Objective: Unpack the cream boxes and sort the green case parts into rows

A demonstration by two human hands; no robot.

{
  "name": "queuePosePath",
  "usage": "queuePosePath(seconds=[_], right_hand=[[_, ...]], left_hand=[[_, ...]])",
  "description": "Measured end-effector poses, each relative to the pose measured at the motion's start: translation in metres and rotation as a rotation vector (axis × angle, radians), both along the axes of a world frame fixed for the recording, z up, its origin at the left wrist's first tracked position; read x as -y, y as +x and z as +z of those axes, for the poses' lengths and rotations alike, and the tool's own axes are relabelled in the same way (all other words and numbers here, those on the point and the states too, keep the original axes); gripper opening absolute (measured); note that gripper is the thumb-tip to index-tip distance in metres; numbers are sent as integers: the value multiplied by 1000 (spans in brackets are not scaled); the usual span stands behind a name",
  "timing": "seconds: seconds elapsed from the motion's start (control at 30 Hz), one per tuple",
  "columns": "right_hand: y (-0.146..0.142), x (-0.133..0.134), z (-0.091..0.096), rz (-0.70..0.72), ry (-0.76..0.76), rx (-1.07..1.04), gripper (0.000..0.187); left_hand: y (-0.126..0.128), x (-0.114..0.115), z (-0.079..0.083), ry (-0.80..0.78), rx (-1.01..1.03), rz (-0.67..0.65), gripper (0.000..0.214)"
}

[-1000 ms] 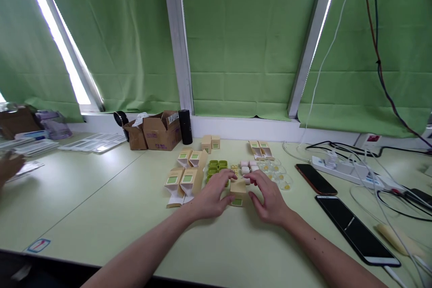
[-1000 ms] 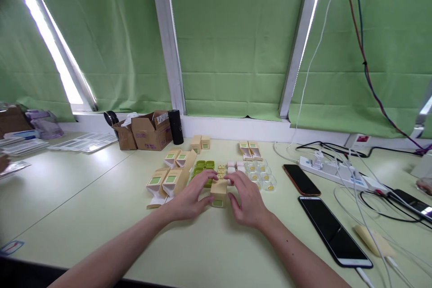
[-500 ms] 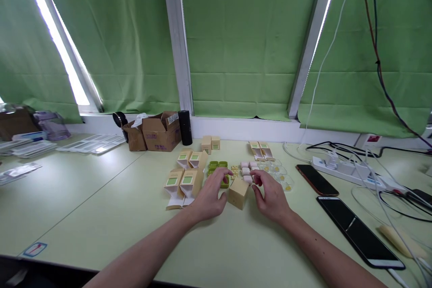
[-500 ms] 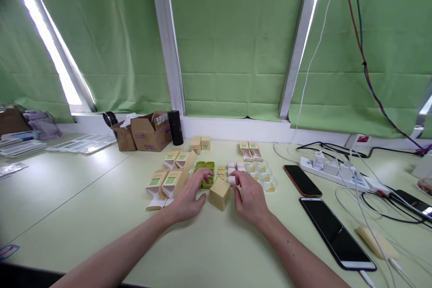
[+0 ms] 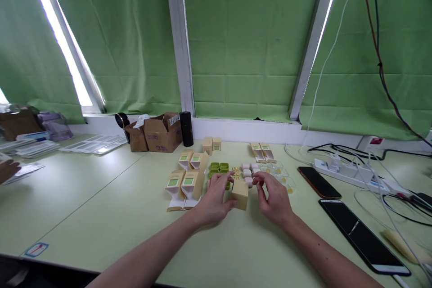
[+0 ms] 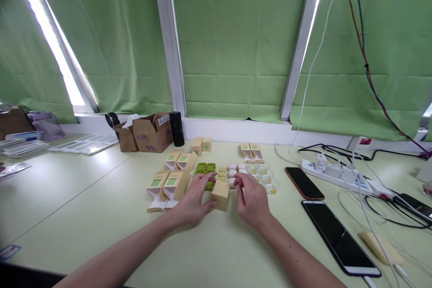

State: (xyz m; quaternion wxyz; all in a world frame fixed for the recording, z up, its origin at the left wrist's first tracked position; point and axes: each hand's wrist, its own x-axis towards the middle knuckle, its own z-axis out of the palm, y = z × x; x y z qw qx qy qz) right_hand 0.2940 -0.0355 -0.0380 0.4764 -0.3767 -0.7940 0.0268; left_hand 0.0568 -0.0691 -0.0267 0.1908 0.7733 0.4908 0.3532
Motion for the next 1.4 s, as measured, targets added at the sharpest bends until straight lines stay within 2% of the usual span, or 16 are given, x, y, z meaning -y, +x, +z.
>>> queuePosePath(seconds=[0.17,0.3,0.47,0.63,1.0,1.2,1.4], right_hand=[[-1,-1,5,-58,-14,-66,23],[-3,0,15,-62,-83,-130,22],[-11,7,34,43,-152,-195,25],[-25,22,43,71,-63,-11,41],[-44,36,21,94,159,41,59],[-45,35,14,90,214,46,68],[-44,28,7,29,177,32,60]], left_hand=[[6,0,-7,-30,32,80,65],[10,2,-2,37,100,77,55],[8,5,7,320,49,51,54],[4,7,10,530,-114,136,48],[11,10,12,1029,-353,186,28],[12,12,12,1051,-424,190,27],[16,11,7,908,-344,167,32]])
